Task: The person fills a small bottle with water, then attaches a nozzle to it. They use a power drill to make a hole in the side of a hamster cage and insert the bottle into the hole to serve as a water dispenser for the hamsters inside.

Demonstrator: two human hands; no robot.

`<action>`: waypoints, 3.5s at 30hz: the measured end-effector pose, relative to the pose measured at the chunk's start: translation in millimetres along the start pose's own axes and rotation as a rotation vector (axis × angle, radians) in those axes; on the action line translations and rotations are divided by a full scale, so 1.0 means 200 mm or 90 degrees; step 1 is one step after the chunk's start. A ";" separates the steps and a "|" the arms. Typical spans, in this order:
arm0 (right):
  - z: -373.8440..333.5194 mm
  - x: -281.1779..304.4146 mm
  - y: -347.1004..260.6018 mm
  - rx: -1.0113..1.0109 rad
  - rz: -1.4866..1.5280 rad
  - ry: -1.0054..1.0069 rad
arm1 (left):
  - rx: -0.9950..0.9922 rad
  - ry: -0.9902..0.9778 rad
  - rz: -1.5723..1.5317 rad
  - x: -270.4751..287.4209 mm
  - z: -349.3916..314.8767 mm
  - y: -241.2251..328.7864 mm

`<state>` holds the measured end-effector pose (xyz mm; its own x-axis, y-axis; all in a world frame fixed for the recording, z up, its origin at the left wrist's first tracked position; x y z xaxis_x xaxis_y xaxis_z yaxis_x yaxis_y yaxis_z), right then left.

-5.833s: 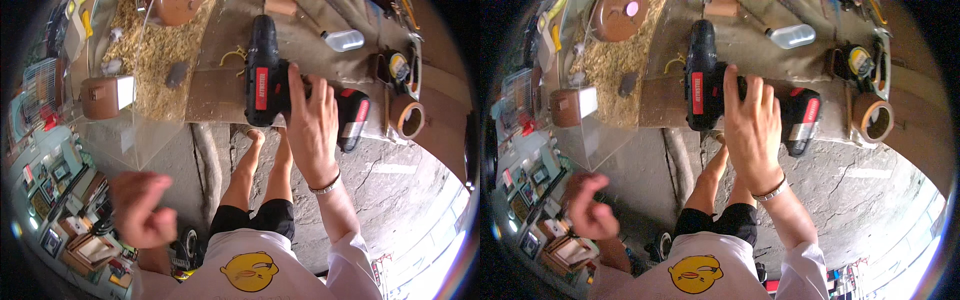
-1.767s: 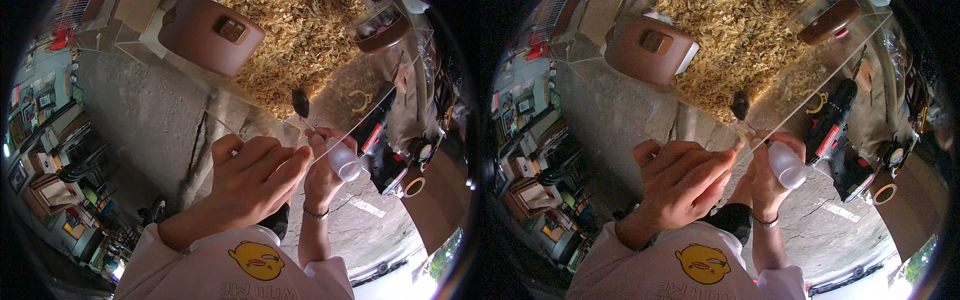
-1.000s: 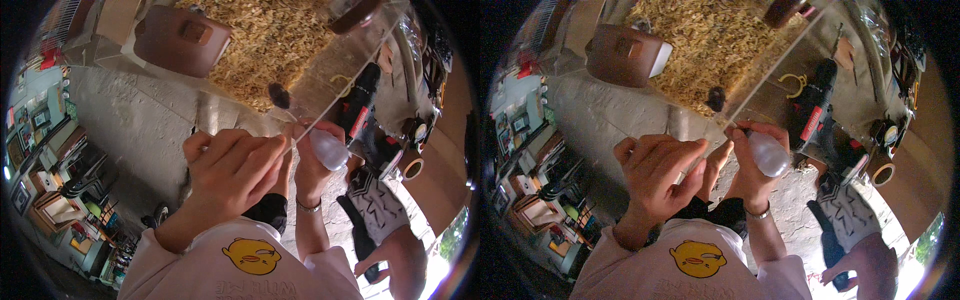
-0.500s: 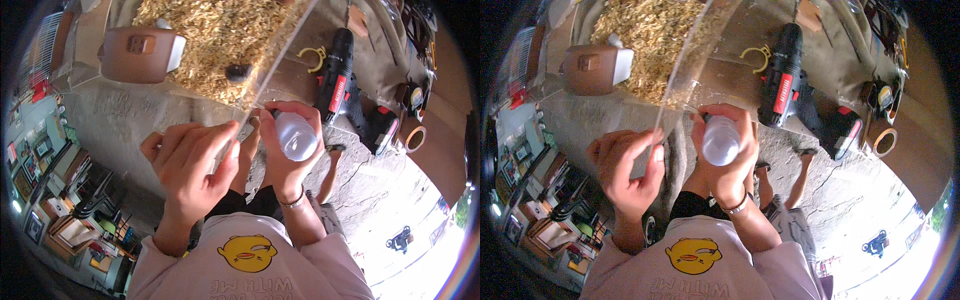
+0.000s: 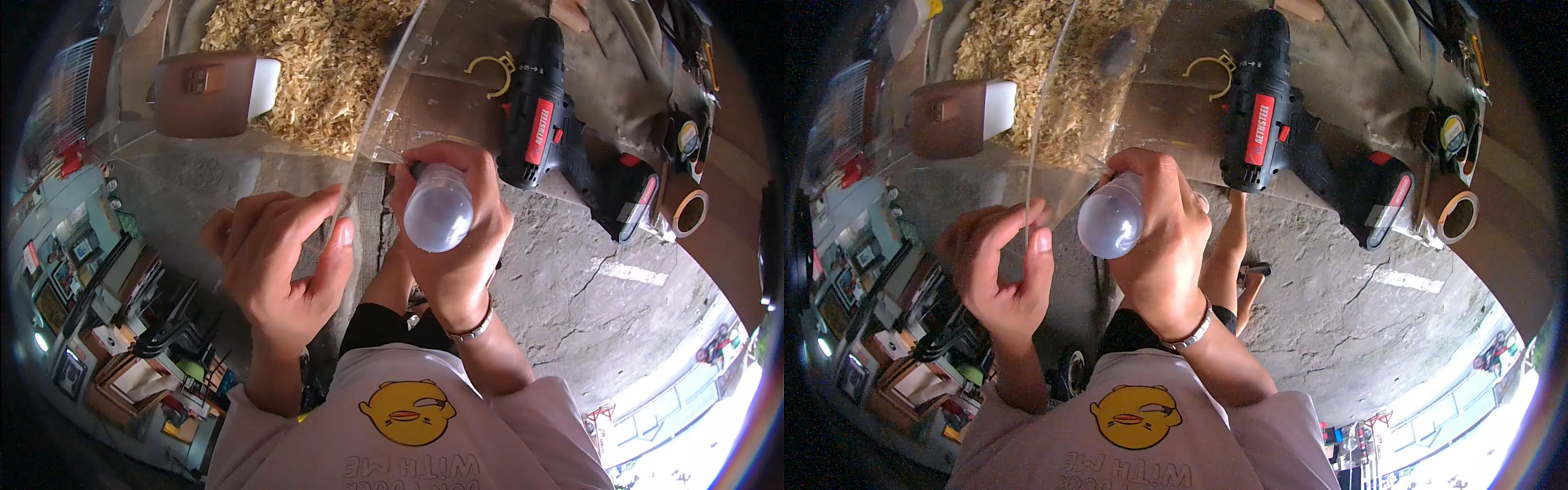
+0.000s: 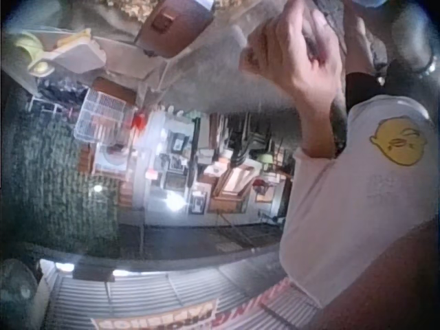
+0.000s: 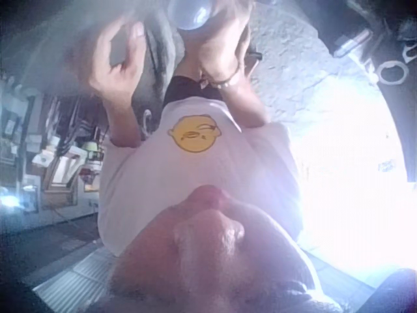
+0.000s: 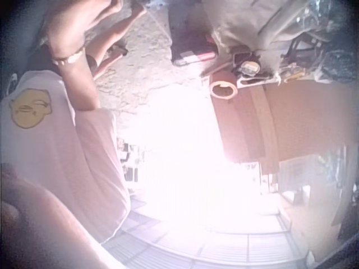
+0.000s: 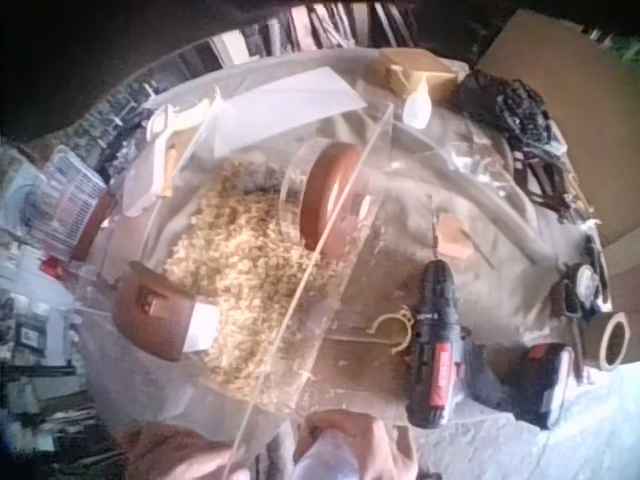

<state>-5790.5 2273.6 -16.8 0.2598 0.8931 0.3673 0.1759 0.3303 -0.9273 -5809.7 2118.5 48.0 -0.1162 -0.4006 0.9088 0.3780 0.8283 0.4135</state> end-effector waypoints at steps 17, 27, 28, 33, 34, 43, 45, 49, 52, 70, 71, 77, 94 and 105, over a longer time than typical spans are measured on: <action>0.00 0.06 0.11 -0.044 0.193 -0.119 | 0.014 0.014 -0.026 0.00 0.00 -0.01; 0.02 0.09 0.04 -0.068 0.153 -0.193 | -0.072 0.253 -0.167 -0.11 -0.15 -0.08; 0.02 0.09 0.04 -0.052 0.127 -0.206 | -0.070 0.328 -0.180 -0.16 -0.24 -0.08; 0.03 0.12 0.07 -0.036 0.122 -0.281 | 0.174 0.314 -0.506 -0.37 -0.45 0.03; 0.04 0.14 0.08 -0.033 0.094 -0.293 | 0.244 0.221 -0.610 -0.45 -0.47 0.05; 0.11 0.22 0.09 -0.022 -0.101 -0.300 | 0.478 0.231 -1.223 -0.70 -0.13 0.17; 0.12 0.23 0.07 0.017 -0.158 -0.322 | 0.473 0.263 -1.278 -0.70 -0.08 0.18; 0.12 0.26 0.10 0.017 -0.142 -0.343 | 0.434 0.306 -1.392 -0.83 -0.05 0.21; 0.14 0.27 0.10 -0.032 -0.108 -0.397 | 0.296 0.408 -1.470 -0.88 -0.04 0.22; 0.20 0.25 0.21 0.233 0.034 -0.461 | 0.167 0.454 -1.301 -0.97 0.04 0.12; 0.20 0.25 0.22 0.255 0.040 -0.462 | 0.166 0.460 -1.231 -0.97 0.04 0.13; 0.22 0.25 0.22 0.348 0.039 -0.453 | 0.058 0.509 -1.423 -1.02 0.06 0.15; 0.30 0.18 0.18 0.316 0.075 -0.555 | 0.048 0.557 -1.468 -1.02 0.12 0.16; 0.29 0.17 0.28 0.144 0.169 -0.488 | 0.045 0.521 -1.564 -0.95 0.13 0.19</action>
<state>-5826.9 2339.6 -59.9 -0.4649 0.8832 0.0612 -0.0163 0.0606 -0.9980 -5796.6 2235.4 -108.4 0.1131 -0.1412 -0.9835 0.1852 -0.9695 0.1605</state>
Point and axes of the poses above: each hand's wrist, its own z-axis towards the middle knuckle, its own x-axis out of the back of the hand, y = z × x, the point moved 3 cm from there along z, towards the middle knuckle, and after that the axes turned 5 degrees about -y, right-handed, at the moved point
